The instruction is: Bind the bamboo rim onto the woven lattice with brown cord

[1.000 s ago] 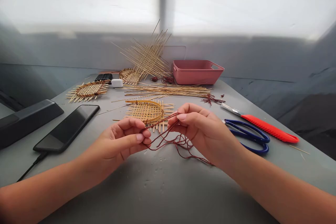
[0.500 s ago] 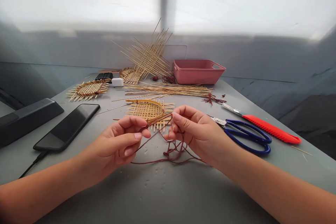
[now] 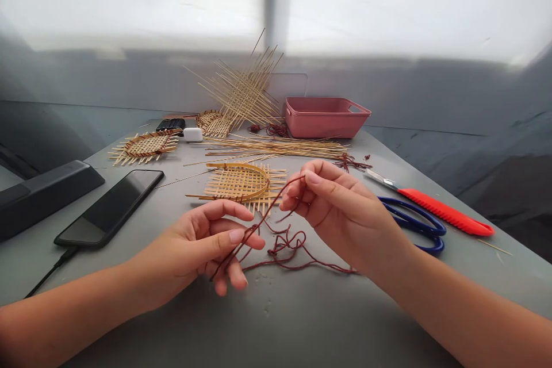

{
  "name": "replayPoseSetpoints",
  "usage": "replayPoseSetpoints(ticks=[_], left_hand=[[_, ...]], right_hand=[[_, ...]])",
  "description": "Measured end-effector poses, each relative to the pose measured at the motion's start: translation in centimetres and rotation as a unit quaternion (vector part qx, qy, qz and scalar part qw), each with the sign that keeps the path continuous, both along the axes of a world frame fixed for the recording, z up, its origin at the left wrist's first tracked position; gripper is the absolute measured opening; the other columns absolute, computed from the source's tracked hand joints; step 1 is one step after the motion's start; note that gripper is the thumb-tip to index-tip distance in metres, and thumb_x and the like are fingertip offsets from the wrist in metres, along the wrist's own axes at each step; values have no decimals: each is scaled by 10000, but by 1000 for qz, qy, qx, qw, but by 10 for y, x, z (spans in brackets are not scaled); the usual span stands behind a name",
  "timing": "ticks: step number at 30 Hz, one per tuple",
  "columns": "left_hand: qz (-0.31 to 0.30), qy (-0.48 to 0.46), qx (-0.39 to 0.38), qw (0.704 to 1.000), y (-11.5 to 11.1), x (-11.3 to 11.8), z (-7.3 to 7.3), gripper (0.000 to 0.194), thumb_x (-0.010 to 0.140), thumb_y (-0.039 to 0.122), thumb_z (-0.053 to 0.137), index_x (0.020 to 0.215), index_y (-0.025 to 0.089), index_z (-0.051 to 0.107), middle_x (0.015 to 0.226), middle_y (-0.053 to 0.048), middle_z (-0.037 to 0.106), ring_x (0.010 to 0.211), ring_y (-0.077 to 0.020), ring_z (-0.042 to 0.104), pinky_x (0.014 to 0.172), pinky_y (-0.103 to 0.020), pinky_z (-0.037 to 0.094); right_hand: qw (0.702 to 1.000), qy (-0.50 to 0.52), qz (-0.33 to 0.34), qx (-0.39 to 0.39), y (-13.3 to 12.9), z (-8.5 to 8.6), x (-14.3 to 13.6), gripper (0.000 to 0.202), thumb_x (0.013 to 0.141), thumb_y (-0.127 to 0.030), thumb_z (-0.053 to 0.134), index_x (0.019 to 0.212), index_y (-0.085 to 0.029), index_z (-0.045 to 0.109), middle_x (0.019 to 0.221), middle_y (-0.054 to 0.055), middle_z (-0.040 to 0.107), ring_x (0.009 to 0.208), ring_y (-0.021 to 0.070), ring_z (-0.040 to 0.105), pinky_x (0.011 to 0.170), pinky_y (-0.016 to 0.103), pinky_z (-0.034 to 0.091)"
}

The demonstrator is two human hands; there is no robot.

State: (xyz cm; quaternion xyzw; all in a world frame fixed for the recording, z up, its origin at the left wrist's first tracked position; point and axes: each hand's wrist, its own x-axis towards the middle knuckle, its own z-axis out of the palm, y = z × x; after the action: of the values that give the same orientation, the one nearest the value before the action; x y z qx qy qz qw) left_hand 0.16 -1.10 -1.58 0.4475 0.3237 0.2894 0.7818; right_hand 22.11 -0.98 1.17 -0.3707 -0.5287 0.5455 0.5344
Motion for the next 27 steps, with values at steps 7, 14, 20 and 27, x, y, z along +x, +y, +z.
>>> replayPoseSetpoints(ticks=[7, 14, 20, 27], left_hand=[[77, 22, 41, 996, 0, 1, 1, 255, 785, 300, 775, 986, 201, 653, 898, -65, 761, 910, -185, 685, 788, -307, 514], [55, -65, 50, 995, -2, 0, 3, 114, 790, 211, 689, 846, 195, 591, 692, 2, 668, 713, -137, 613, 734, -291, 462], [-2, -114, 46, 992, -7, 2, 3, 128, 803, 195, 643, 781, 198, 517, 630, 29, 597, 597, -108, 569, 620, -261, 442], [-1, -77, 69, 995, -8, 3, 1, 157, 803, 232, 686, 851, 194, 542, 720, 22, 613, 520, -59, 443, 511, -220, 331]], right_hand=[[999, 36, 12, -25, -1, 5, 3, 172, 795, -346, 636, 683, -264, 535, 653, -14, 513, 560, 142, 543, 588, 324, 533], [979, -192, -27, 62, -10, -2, 1, 190, 828, -344, 691, 943, -262, 564, 516, -91, 344, 429, 91, 298, 388, 228, 255], [921, -336, 25, 195, -25, -8, -10, 182, 839, -268, 667, 1010, -209, 643, 539, -78, 410, 428, 69, 347, 379, 199, 288], [927, -337, 93, 135, -27, -7, -20, 121, 851, -253, 583, 753, -191, 617, 498, -61, 420, 445, 70, 335, 388, 190, 283]])
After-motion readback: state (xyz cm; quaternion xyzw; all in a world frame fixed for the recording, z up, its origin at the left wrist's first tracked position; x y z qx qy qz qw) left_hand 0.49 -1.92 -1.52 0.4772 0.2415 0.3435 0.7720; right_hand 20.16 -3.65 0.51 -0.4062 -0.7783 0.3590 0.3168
